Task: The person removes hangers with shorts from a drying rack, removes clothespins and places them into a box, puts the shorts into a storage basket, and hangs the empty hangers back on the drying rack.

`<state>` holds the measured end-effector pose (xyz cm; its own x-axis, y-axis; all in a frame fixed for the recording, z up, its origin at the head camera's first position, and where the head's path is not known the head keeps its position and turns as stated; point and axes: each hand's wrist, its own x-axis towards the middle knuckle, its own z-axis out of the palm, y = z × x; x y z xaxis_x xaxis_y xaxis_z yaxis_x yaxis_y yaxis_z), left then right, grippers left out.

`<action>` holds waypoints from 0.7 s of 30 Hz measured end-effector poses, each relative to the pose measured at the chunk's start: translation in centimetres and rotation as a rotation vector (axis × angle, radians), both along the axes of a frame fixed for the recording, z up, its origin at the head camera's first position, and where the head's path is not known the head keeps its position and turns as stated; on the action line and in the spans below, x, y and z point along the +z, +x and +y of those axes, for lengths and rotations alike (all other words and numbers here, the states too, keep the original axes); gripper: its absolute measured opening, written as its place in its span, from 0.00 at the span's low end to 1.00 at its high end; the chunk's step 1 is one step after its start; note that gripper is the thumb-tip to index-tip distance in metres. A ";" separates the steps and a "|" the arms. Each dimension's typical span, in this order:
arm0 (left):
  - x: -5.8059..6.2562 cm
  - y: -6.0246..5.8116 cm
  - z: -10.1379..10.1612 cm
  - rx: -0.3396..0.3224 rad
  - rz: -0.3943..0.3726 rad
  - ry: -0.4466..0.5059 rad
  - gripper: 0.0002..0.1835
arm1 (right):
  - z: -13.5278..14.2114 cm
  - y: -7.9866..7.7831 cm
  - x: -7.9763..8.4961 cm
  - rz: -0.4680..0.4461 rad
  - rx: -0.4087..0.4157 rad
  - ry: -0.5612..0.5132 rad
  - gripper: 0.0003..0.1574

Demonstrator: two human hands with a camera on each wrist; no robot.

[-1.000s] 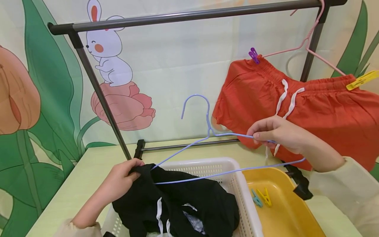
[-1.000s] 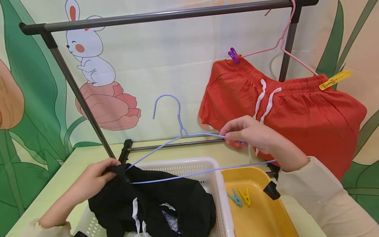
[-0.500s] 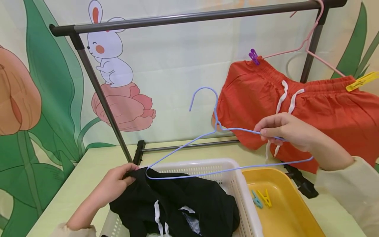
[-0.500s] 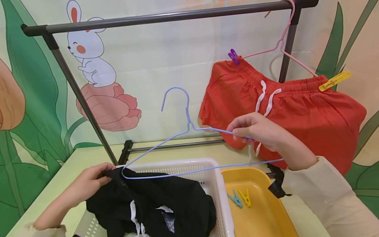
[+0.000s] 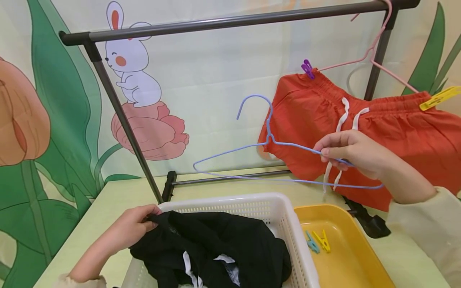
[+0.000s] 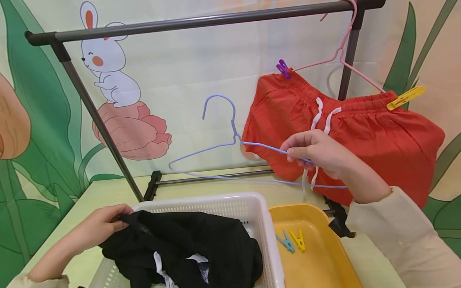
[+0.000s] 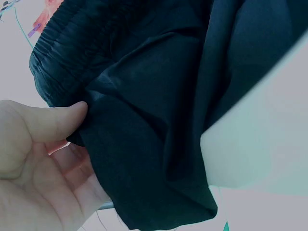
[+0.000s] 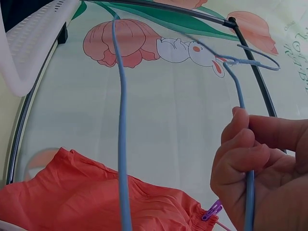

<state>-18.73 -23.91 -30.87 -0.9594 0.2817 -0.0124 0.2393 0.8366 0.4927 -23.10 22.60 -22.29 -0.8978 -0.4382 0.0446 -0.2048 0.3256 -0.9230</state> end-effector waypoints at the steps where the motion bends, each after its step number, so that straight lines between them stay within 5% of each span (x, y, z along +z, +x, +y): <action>1: 0.0 0.0 -0.1 -0.003 0.004 -0.014 0.08 | 0.0 -0.1 0.0 -0.001 -0.015 -0.004 0.08; 12: -0.2 -0.6 -1.2 -0.001 -0.005 -0.094 0.08 | -0.2 -1.1 0.5 -0.028 -0.102 -0.193 0.10; 21: -0.4 -0.7 -1.8 -0.013 -0.045 -0.086 0.07 | -0.8 -1.8 1.7 -0.050 -0.185 -0.227 0.10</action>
<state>-19.40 -25.70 -31.22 -0.9537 0.2898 -0.0801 0.2293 0.8734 0.4296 -24.90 21.83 -20.55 -0.9649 -0.2512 0.0768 -0.1140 0.1372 -0.9840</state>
